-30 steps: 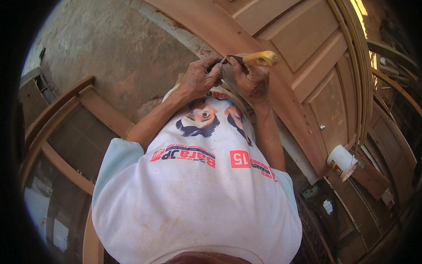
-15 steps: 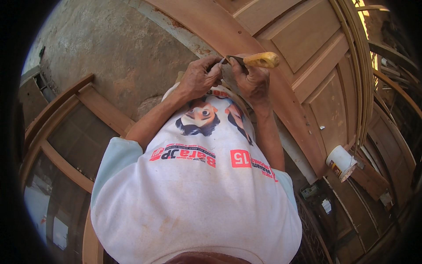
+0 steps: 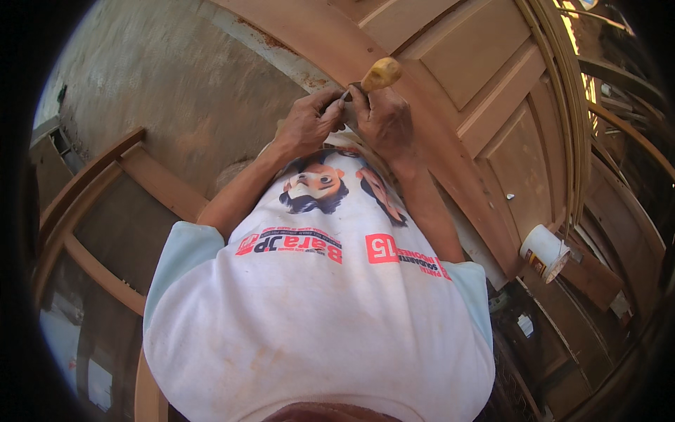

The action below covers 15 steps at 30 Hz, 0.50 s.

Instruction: The person applies adhesive and filler to a wooden door using a small applicator and a putty knife, smoothing the material into gaps and imperfections on the wood surface.

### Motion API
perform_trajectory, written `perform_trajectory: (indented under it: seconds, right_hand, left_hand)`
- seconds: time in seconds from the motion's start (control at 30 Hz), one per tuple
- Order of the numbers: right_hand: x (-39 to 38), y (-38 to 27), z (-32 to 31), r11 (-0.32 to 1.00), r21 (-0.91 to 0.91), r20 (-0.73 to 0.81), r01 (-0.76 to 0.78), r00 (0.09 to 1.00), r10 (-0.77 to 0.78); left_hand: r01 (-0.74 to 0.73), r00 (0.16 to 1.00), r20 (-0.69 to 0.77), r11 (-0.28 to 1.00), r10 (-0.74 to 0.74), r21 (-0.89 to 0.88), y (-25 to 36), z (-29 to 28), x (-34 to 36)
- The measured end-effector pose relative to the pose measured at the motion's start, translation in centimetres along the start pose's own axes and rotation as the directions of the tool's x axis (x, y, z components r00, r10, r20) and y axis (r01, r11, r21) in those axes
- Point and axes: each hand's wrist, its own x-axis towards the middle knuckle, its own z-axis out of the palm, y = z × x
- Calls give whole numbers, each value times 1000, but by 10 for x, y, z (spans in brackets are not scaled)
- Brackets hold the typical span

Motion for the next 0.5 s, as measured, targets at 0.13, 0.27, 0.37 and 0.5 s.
perform_trajectory:
  seconds: [0.13, 0.27, 0.37, 0.5]
  right_hand:
    - [23, 7, -19, 895, 306, 162, -326, 944, 288]
    - [30, 8, -41, 928, 83, 287, -364, 900, 327]
    - [23, -1, -46, 919, -227, 151, -321, 921, 359]
    - [-12, -21, -59, 916, 77, 274, -394, 892, 361]
  left_hand:
    - [-45, 999, -8, 997, 45, -63, -6, -3, -8]
    - [-75, 997, -13, 990, 74, -120, 2, -2, -26]
    - [-149, 988, -62, 986, 144, -77, 0, 2, -36]
    - [-366, 923, -172, 922, 344, -125, 13, 15, -42]
